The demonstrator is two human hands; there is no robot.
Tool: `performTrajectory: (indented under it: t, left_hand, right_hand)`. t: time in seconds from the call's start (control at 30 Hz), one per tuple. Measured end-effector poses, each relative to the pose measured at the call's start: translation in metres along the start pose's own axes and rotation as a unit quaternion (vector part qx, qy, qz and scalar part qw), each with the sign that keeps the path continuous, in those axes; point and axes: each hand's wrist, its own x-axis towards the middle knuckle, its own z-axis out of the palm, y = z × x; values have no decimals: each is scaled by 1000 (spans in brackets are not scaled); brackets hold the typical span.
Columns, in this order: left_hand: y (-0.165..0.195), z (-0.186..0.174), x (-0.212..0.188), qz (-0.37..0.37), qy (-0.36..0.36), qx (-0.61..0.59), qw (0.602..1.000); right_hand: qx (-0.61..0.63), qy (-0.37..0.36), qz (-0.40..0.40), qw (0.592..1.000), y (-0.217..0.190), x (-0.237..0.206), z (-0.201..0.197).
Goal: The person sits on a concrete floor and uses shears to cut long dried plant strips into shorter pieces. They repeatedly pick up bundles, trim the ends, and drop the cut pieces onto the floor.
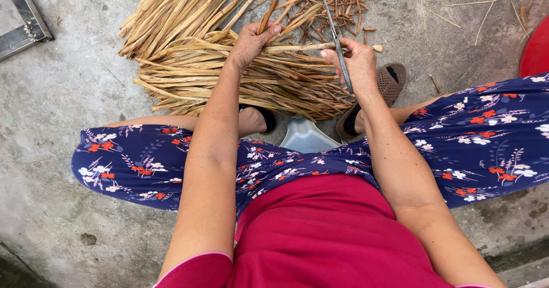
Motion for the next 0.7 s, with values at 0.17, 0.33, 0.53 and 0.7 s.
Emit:
performTrajectory:
  t: [0.17, 0.33, 0.53, 0.7]
  left_hand:
    - [-2, 0, 2, 12, -1, -30, 999]
    - [-1, 0, 0, 45, -39, -24, 998]
    - [5, 7, -8, 87, -106, 16, 990]
    - [8, 11, -15, 61, -93, 171, 979]
  right_hand:
    - [23, -34, -5, 999, -1, -1, -4]
    - [27, -38, 28, 999, 7, 9, -5]
    - [87, -88, 40, 991, 26, 35, -22]
    - [86, -162, 131, 974, 45, 42, -24]
